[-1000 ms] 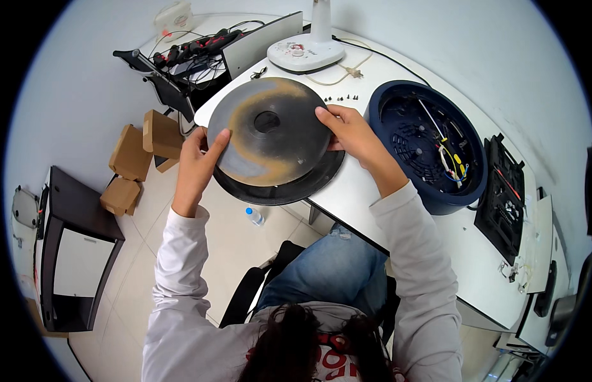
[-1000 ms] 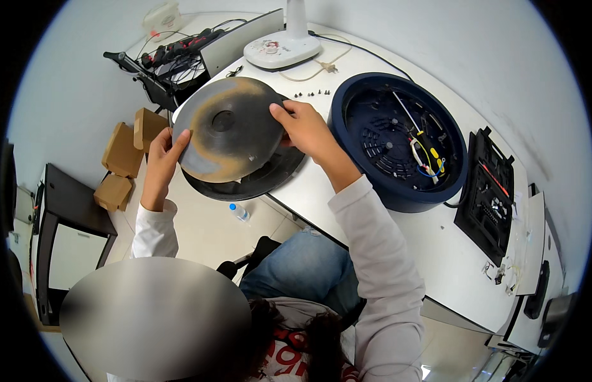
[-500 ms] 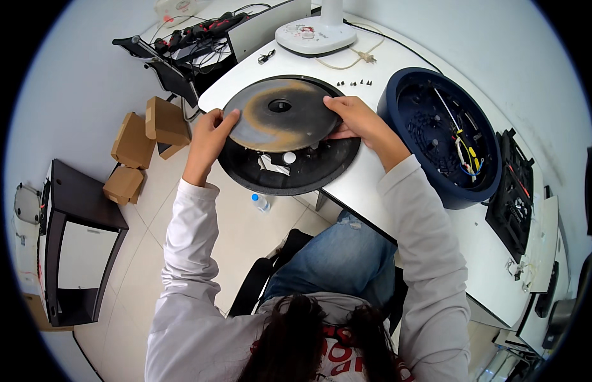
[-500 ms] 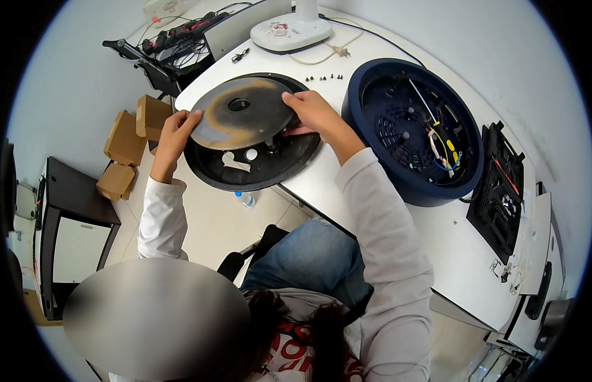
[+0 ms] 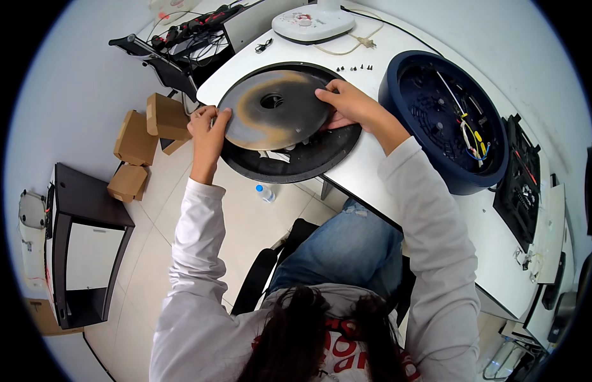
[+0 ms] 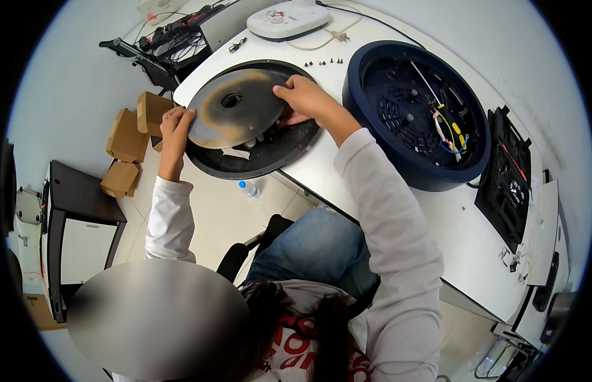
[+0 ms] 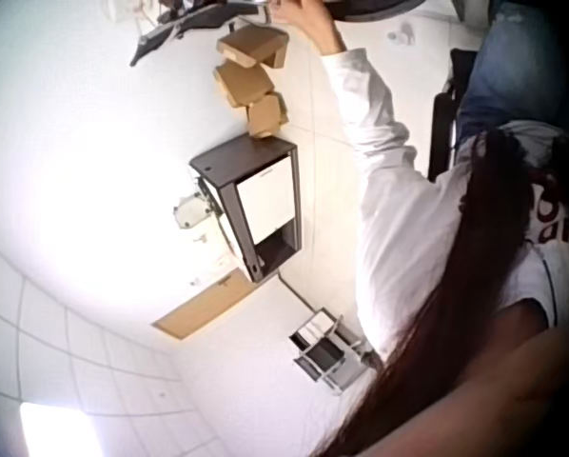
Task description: The person disassembles a circular electronic device, removes a top cover, and uses a screwdriver to detach wires from a central component. They then reposition the cover and continue manipulating wires and small parts within the device's housing.
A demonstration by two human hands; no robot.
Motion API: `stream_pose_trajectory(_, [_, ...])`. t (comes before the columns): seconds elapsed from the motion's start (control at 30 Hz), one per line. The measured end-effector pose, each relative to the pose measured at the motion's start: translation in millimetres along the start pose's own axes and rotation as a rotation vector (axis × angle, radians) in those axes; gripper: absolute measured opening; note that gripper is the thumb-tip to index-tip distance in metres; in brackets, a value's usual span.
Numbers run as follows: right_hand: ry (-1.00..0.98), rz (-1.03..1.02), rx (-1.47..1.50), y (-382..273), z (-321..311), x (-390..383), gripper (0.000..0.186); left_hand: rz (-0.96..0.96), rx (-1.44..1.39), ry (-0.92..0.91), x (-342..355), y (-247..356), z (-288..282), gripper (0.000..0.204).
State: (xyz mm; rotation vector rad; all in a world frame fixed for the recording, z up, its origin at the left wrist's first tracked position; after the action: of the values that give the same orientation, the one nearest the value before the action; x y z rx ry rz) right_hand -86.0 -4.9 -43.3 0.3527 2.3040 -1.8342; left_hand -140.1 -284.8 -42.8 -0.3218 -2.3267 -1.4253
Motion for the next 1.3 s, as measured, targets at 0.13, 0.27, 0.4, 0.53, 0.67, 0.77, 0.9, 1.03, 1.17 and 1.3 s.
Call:
stream_pose_trajectory(0.13, [0.026, 0.038, -0.059, -4.7, 0.8, -10.0, 0.031, 0.05, 0.108, 0.011, -8.4, 0.0, 4.8, 0.033])
stream_pose_trajectory(0.27, [0.037, 0.01, -0.127, -2.9, -0.4, -5.1, 0.038, 0.056, 0.104, -0.01, -11.0, -1.4, 5.1, 0.034])
stream_pose_trajectory(0.4, [0.081, -0.037, -0.254, -6.1, 0.5, -0.7, 0.035, 0.07, 0.129, -0.004, -13.3, -1.7, 3.4, 0.034])
stream_pose_trajectory(0.53, [0.085, -0.04, -0.225, -10.4, 0.2, -3.9, 0.034, 0.135, 0.161, 0.004, -16.8, 5.4, 1.1, 0.034])
stream_pose_trajectory(0.67, [0.12, -0.061, -0.175, -14.2, -8.4, -2.9, 0.031, 0.185, 0.251, -0.001, -16.7, 23.6, 3.9, 0.034])
stream_pose_trajectory(0.77, [0.139, -0.022, -0.217, -11.6, -12.0, -1.6, 0.032, 0.158, 0.228, -0.018, -9.8, 25.2, 6.7, 0.036])
stream_pose_trajectory(0.9, [0.07, 0.005, -0.208, -6.2, -14.7, 5.1, 0.043, 0.104, 0.137, -0.066, 9.0, 19.8, 10.1, 0.036])
stream_pose_trajectory(1.03, [0.121, -0.095, -0.083, -15.8, -16.5, -2.8, 0.048, -0.122, -0.23, -0.114, 27.3, 18.3, 6.8, 0.033])
stream_pose_trajectory(1.17, [0.081, -0.091, 0.044, -26.8, -13.9, -8.4, 0.041, -0.409, -0.153, -0.264, 32.3, 13.7, 6.3, 0.042])
stream_pose_trajectory(1.3, [0.168, -0.134, 0.026, -10.4, -27.7, 2.0, 0.037, -0.348, -0.235, -0.293, 30.5, 18.4, 23.3, 0.043])
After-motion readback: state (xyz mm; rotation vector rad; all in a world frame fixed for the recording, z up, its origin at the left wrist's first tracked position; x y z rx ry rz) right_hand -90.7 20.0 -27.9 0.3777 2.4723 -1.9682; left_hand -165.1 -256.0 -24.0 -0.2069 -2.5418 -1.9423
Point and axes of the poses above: each hand's wrist, its own x-axis towards the middle knuckle, its own z-axis out of the palm, y = z × x, the point moved 7 cm from there along x, towards the middle knuckle, and after that the axes turned 4 degrees about y, right-handed, at the moved point
